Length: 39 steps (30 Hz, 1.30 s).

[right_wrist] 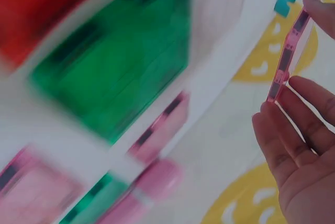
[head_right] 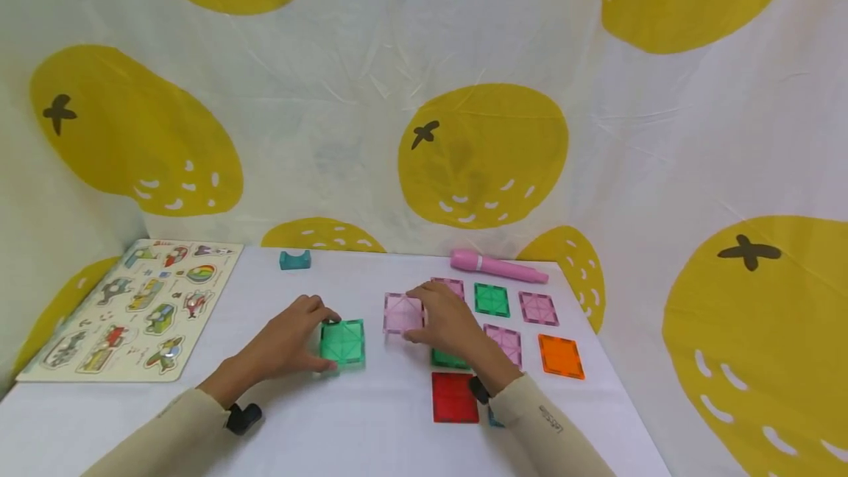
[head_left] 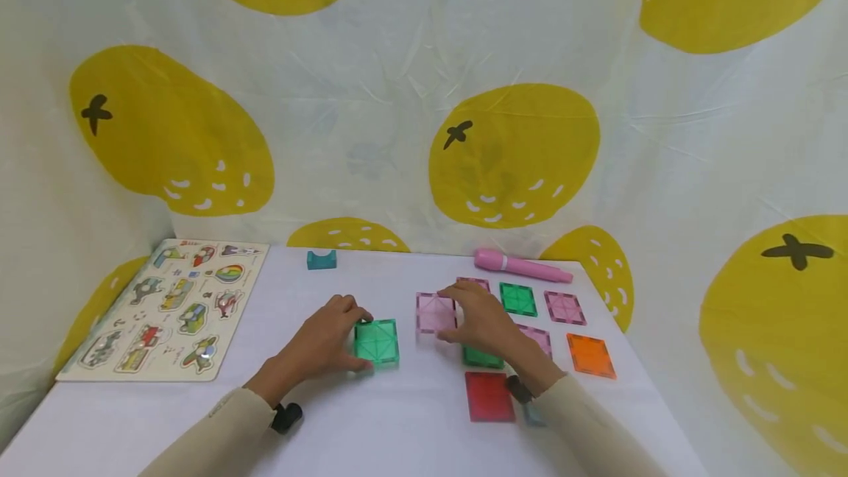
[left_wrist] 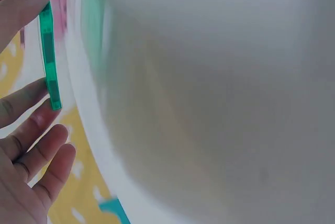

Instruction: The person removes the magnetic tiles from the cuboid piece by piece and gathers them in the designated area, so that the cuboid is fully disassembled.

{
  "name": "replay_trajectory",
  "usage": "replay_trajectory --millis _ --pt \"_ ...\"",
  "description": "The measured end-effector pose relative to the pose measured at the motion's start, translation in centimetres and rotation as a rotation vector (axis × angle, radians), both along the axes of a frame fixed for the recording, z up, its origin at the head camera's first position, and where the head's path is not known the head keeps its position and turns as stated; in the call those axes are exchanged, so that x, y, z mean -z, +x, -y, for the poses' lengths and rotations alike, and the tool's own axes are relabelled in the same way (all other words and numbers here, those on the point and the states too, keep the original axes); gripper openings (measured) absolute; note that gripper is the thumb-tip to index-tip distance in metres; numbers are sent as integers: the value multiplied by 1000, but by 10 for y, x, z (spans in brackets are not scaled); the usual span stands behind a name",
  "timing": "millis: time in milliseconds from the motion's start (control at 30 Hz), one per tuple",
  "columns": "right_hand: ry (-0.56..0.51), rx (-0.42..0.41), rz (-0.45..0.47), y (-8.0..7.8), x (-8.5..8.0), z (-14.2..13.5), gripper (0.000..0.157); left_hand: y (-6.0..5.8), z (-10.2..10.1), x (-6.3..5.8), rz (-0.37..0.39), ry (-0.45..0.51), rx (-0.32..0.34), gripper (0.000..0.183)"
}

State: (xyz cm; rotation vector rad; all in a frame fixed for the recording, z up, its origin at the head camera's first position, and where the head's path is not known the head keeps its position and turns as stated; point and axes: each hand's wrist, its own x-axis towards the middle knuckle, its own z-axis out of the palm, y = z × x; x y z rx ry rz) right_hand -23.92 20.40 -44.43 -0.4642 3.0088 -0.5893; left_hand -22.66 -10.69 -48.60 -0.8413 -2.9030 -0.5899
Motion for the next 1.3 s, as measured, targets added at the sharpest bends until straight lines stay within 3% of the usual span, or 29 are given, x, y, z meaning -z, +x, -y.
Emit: replay_trajectory --millis 200,333,500,700,1100,1300 --pt "4 62 -1 25 -4 -49 77 27 -32 -1 -15 -1 115 76" --pt "-7 99 6 42 -2 -85 78 41 -56 -1 21 -18 195 75" --pt "-17 178 67 63 -4 -124 79 59 -84 -3 25 -49 287 72" --pt "21 244 97 88 -6 -164 81 77 -113 -4 33 -61 347 67" --pt "65 406 259 117 4 -219 92 90 -155 9 32 -98 401 71" --pt "83 465 331 120 25 -248 98 94 -169 8 107 -140 411 62"
